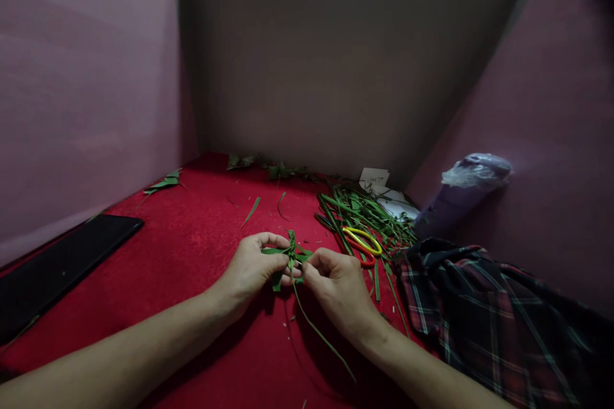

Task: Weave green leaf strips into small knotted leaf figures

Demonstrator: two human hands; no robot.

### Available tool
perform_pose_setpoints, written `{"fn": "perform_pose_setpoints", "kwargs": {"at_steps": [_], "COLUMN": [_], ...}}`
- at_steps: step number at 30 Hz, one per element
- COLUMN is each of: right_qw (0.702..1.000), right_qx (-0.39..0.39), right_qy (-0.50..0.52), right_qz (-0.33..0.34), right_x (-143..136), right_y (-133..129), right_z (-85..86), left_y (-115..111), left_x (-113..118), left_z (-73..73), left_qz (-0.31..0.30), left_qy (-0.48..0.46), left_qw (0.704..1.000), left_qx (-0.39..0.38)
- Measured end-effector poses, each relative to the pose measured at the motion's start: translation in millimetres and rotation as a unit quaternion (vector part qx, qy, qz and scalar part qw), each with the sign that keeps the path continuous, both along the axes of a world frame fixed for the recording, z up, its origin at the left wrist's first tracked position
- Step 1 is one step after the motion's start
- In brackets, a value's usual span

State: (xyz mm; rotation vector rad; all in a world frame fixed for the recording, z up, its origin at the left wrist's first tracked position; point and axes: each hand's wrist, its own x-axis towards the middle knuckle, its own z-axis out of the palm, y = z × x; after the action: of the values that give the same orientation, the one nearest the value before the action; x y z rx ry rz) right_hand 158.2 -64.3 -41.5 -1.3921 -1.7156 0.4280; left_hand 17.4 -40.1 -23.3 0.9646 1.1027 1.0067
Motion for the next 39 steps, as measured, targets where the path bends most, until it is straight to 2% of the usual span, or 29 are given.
{"fn": "perform_pose_setpoints", "kwargs": {"at_steps": [5, 11, 17, 22, 29, 33, 39], "right_qw": [0.998, 0.998, 1.000, 0.995, 0.970, 0.956, 0.954], "right_qx": [-0.039, -0.047, 0.005, 0.069, 0.043, 0.054, 0.071], "right_qy": [0.039, 0.045, -0.023, -0.061, -0.194, -0.245, -0.249], "right_qz": [0.004, 0.006, 0.007, -0.041, -0.141, -0.152, -0.153], "right_x": [0.4, -0.1, 1.0, 6.7, 22.5, 27.1, 28.1], "right_y": [3.1, 3.8, 0.4, 0.7, 17.1, 21.9, 24.9], "right_z": [-2.6, -4.2, -2.1, 1.1, -1.4, -5.1, -5.5], "left_y": [1.0, -0.1, -1.7, -0.9, -2.5, -2.7, -3.7], "left_x": [-0.3, 0.1, 1.1, 0.7, -1.9, -2.8, -2.8], "left_z": [0.2, 3.5, 6.1, 5.4, 3.3, 3.2, 3.4], "left_qz": [-0.008, -0.004, 0.010, 0.022, -0.005, -0.024, -0.032], "left_qy": [-0.001, 0.005, 0.020, 0.019, -0.010, -0.026, -0.051], "left_qw": [1.000, 1.000, 1.000, 0.999, 0.998, 0.997, 0.996], "left_qx": [0.000, 0.000, 0.014, 0.032, 0.059, 0.064, 0.070]}}
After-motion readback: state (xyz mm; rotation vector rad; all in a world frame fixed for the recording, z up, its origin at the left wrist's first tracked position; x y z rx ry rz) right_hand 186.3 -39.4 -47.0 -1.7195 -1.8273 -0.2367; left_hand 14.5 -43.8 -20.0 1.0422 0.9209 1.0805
